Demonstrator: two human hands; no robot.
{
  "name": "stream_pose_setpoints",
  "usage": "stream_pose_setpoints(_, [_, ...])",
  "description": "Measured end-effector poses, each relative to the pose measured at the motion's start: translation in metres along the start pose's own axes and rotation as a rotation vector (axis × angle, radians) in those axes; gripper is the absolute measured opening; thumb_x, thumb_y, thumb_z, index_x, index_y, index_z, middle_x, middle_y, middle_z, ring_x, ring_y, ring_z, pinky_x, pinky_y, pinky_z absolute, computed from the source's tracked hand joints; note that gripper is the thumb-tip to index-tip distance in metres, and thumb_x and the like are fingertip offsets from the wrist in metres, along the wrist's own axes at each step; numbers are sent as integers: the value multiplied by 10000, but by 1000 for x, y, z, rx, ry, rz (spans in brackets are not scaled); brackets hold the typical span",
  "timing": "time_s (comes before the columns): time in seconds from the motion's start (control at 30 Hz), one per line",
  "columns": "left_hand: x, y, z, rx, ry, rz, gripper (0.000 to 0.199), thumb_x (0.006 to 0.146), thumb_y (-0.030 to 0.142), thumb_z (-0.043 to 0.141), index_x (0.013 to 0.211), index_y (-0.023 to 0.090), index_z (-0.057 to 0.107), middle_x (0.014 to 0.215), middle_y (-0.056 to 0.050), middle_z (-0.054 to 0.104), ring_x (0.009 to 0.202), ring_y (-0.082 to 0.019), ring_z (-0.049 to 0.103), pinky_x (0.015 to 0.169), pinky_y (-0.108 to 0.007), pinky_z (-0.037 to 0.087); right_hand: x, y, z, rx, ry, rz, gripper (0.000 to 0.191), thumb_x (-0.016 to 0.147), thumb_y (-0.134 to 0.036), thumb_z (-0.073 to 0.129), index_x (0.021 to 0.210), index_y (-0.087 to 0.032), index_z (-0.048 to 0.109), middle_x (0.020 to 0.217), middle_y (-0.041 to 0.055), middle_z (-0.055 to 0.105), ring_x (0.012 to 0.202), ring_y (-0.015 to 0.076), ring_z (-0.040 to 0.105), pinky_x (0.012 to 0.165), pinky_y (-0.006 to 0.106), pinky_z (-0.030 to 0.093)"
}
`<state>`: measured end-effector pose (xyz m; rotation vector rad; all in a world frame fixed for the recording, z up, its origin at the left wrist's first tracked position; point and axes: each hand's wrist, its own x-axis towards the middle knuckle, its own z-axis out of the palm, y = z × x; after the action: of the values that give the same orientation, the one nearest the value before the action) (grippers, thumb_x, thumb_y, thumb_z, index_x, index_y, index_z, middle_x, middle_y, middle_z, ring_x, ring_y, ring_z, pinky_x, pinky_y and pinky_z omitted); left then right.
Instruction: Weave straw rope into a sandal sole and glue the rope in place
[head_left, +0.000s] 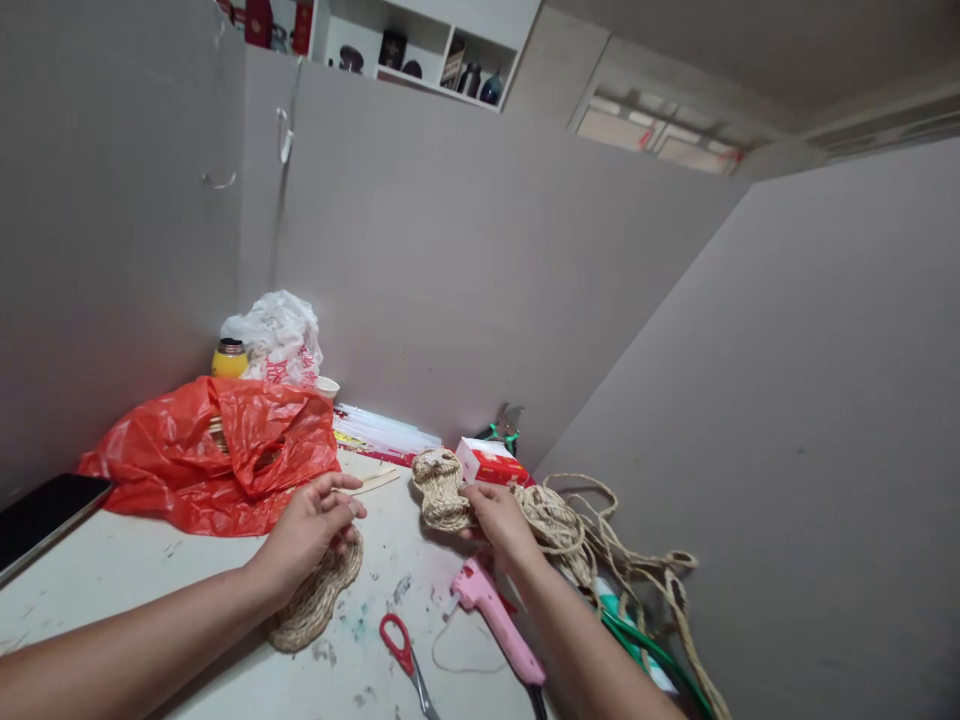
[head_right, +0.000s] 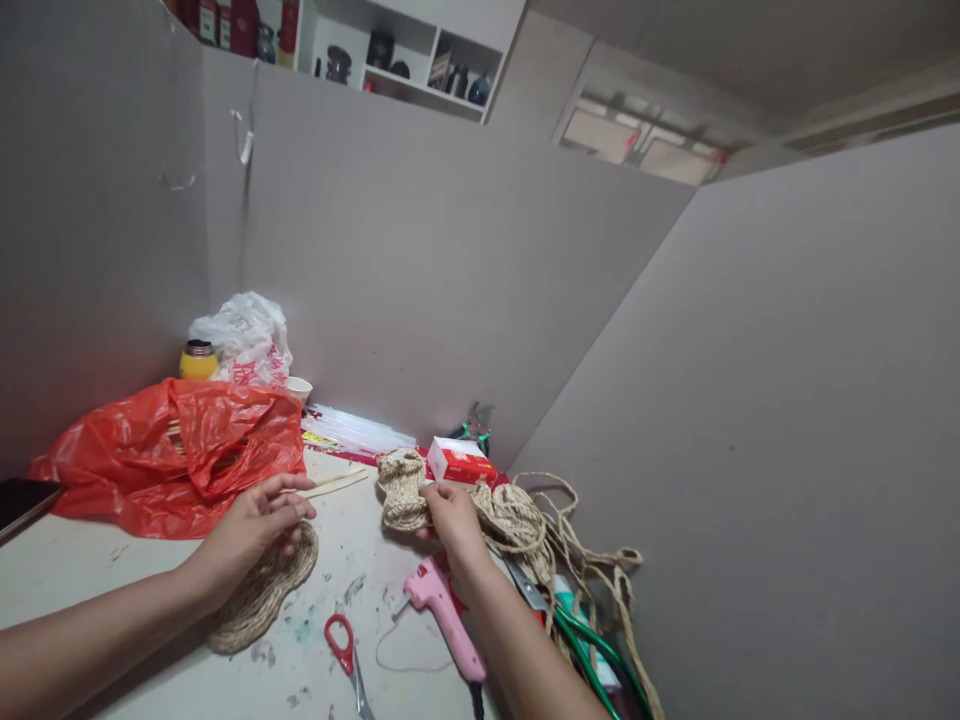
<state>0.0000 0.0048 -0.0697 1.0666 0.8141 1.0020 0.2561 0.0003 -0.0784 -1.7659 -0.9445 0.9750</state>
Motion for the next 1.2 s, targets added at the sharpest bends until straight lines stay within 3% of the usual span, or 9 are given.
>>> stream_pose_setpoints(0.2, [4,-4,-1,-5,24,34,366,653,255,690,971,172,530,647,62,573,462,-60,449,427,-170,360,17,9,0,-89,28,-24,302,914,-302,572,1185,-170,553,1182,80,595,968,219,625,801,421,535])
stream_pose_setpoints(0.4, [4,-2,-3,27,34,60,313,779,439,623,923,173,540,634,50,564,483,-64,452,464,-172,376,18,5,-21,-217,128,-167,279,916,-299,569,1167,-178,569,1199,70,590,987,226,616,820,424,527])
stream_pose_setpoints(0.5, [1,-1,-1,50,12,64,310,788,455,618,876,164,559,613,48,556,482,-63,447,479,-173,362,-11,-2,-25,-216,142,-278,240,915,-315,563,1109,-180,599,1175,80,608,985,216,615,833,412,514])
stream_pose_setpoints(0.57, [-5,-2,2,96,-46,63,298,785,438,625,875,157,585,620,38,568,487,-65,444,484,-179,355,-45,-2,-17,-184,69,-337,304,873,-398,581,1068,-170,634,1039,108,672,909,241,639,762,354,524])
stream_pose_setpoints(0.63, [-14,-2,7,185,-125,70,286,776,410,639,900,154,620,643,24,593,512,-76,463,502,-189,370,-82,2,-3,-141,-68,-350,430,852,-487,560,1133,-168,616,856,77,708,711,213,659,612,320,527])
stream_pose_setpoints(0.7, [-23,-3,11,323,-194,111,267,763,379,654,913,158,655,681,4,623,573,-102,516,548,-208,412,-115,9,11,-32,-334,-325,525,821,-508,600,1205,-150,580,760,49,699,626,174,644,596,300,512])
stream_pose_setpoints(0.83, [-37,-6,14,635,-294,298,185,799,321,607,857,179,710,740,-33,692,684,-151,620,633,-236,471,-146,26,26,142,-592,-251,689,772,-539,656,1321,-159,486,790,51,690,627,149,644,608,292,496])
stream_pose_setpoints(0.97, [-40,-13,11,794,-356,517,176,851,247,545,849,210,716,721,-25,721,644,-140,652,620,-225,489,-149,33,23,242,-646,-155,804,721,-506,730,1384,-178,415,797,54,703,664,150,667,633,278,485])
stream_pose_setpoints(1.2, [-45,-20,8,993,-347,1142,252,846,101,475,1058,160,596,750,-70,711,628,-172,646,593,-276,506,-151,52,23,433,-766,48,1130,496,-448,888,1443,-221,314,774,51,742,630,137,679,591,222,458])
